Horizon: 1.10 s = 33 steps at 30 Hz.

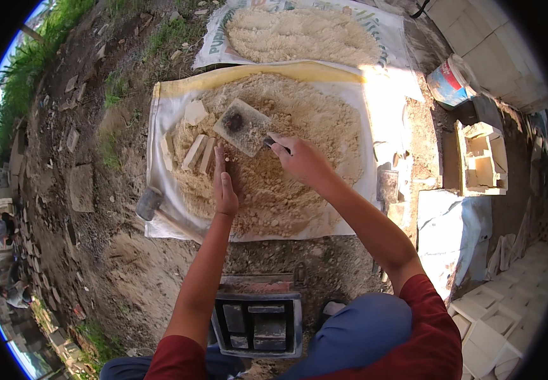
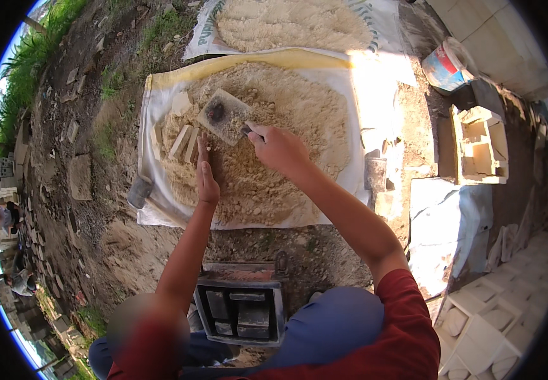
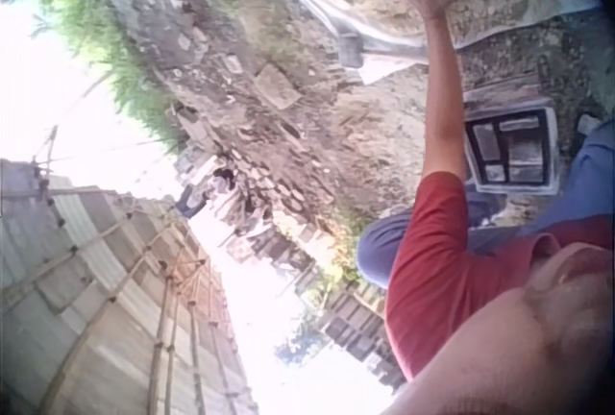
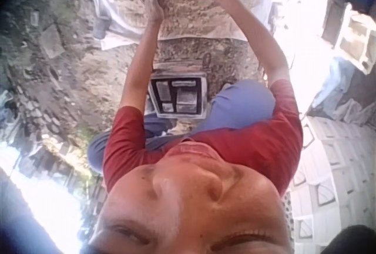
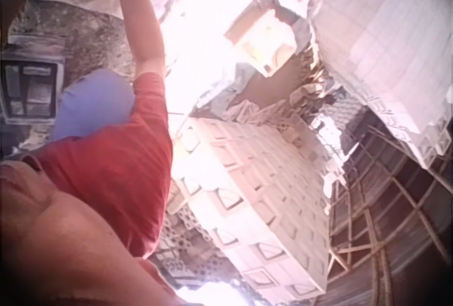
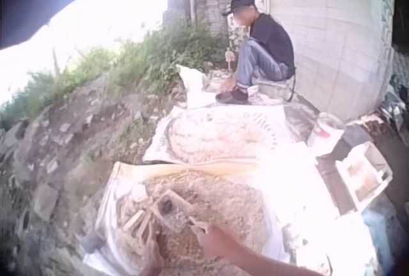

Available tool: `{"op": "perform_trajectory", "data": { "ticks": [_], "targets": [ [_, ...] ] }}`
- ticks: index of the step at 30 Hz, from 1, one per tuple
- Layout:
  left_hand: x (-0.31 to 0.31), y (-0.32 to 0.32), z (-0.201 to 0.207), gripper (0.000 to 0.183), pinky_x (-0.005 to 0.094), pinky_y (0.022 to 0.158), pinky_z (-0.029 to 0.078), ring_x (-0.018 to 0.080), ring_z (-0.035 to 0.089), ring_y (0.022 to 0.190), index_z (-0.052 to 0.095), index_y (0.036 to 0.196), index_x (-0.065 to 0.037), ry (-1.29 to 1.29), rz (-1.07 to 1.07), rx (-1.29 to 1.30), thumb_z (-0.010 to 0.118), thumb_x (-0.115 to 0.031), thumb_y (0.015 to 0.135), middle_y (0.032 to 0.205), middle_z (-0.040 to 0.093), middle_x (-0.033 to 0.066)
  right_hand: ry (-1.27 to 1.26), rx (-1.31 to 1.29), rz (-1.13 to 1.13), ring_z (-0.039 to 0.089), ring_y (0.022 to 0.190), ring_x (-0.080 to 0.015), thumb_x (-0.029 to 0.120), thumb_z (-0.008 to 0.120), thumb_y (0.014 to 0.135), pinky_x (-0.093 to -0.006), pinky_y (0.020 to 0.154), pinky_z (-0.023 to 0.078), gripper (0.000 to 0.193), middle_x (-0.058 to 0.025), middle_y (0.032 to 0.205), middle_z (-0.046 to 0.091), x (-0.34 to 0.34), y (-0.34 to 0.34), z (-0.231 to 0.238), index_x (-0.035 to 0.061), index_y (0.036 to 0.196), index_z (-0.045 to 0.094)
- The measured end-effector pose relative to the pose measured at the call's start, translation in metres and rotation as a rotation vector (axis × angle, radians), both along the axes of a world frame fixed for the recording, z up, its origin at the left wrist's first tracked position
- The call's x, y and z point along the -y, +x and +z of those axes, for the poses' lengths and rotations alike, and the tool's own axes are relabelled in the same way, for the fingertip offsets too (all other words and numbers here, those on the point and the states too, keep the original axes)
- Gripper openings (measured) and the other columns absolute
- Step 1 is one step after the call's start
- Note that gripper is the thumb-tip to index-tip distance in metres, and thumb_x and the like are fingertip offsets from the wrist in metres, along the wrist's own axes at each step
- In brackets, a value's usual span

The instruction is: The person scoops white powder from a bag into a bucket, places building blocks on a surface, and then uses a trowel to mix the powder with other materials on a sheet.

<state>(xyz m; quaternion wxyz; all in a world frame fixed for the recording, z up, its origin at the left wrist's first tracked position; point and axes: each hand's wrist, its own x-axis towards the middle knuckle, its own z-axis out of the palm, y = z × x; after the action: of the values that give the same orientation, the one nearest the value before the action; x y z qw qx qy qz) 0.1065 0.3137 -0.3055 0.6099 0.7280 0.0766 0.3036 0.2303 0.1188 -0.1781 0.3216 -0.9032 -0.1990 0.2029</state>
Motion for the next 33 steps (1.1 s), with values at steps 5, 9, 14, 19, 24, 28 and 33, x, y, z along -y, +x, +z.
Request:
{"op": "perform_trajectory", "data": {
  "ticks": [5,9,14,19,24,28,33],
  "targets": [
    [-0.002,-0.003,-0.006,0.081,0.0435,0.134,0.011,0.0331,0.016,0.166,0.014,0.171,0.004,0.089,-0.010,-0.012,0.029,-0.054,0.115,0.179,0.018,0.0212,-0.134,-0.121,0.131,0.069,0.120,-0.0393,0.042,0.045,0.113,-0.0548,0.103,0.053,0.048,-0.0194,0.127,0.074,0.012,-0.017,0.000,0.0165,0.149,0.064],
    [-0.003,-0.003,-0.010,0.078,0.0450,0.134,0.014,0.0360,0.017,0.165,0.017,0.171,0.002,0.293,-0.014,-0.153,0.028,-0.051,0.115,0.178,0.020,0.0220,-0.199,-0.078,0.201,0.069,0.119,-0.0393,0.041,0.044,0.113,-0.0543,0.103,0.053,0.048,-0.0189,0.127,0.074,0.061,-0.021,0.000,0.0127,0.147,0.064],
    [-0.002,0.004,-0.015,0.074,0.0470,0.133,0.017,0.0398,0.019,0.164,0.021,0.170,0.000,0.507,-0.025,-0.220,0.027,-0.049,0.115,0.177,0.023,0.0230,-0.388,-0.046,0.182,0.069,0.121,-0.0395,0.044,0.052,0.110,-0.0508,0.105,0.053,0.046,-0.0173,0.129,0.074,0.128,-0.030,0.031,0.0212,0.148,0.065],
    [-0.025,0.034,-0.007,0.072,0.0487,0.133,0.018,0.0418,0.021,0.163,0.026,0.169,0.001,0.654,-0.036,-0.182,0.027,-0.048,0.115,0.175,0.026,0.0235,-0.510,-0.031,0.033,0.071,0.116,-0.0384,0.047,0.050,0.110,-0.0522,0.101,0.055,0.042,-0.0149,0.123,0.076,0.168,-0.051,0.064,0.0273,0.141,0.070],
    [-0.030,0.040,-0.010,0.070,0.0492,0.132,0.021,0.0423,0.029,0.160,0.030,0.168,-0.001,0.764,-0.063,-0.262,0.030,-0.046,0.114,0.173,0.032,0.0222,-0.467,-0.030,0.029,0.073,0.106,-0.0384,0.047,0.053,0.109,-0.0529,0.093,0.057,0.042,-0.0153,0.110,0.078,0.147,-0.061,0.031,0.0275,0.142,0.070],
    [-0.024,0.031,-0.009,0.069,0.0493,0.130,0.025,0.0425,0.037,0.155,0.035,0.167,-0.002,0.682,-0.105,-0.296,0.030,-0.045,0.113,0.171,0.038,0.0203,-0.359,-0.088,0.049,0.073,0.101,-0.0387,0.046,0.053,0.109,-0.0549,0.088,0.056,0.042,-0.0175,0.104,0.077,0.091,-0.063,0.000,0.0264,0.142,0.070],
    [0.003,0.029,-0.008,0.071,0.0469,0.131,0.025,0.0411,0.034,0.158,0.034,0.167,-0.001,0.440,-0.033,-0.253,0.026,-0.046,0.113,0.172,0.035,0.0217,-0.178,0.154,0.046,0.073,0.080,-0.0366,0.046,0.057,0.108,-0.0497,0.072,0.056,0.044,-0.0151,0.085,0.075,0.060,-0.066,-0.032,0.0299,0.148,0.066]
  ]
}}
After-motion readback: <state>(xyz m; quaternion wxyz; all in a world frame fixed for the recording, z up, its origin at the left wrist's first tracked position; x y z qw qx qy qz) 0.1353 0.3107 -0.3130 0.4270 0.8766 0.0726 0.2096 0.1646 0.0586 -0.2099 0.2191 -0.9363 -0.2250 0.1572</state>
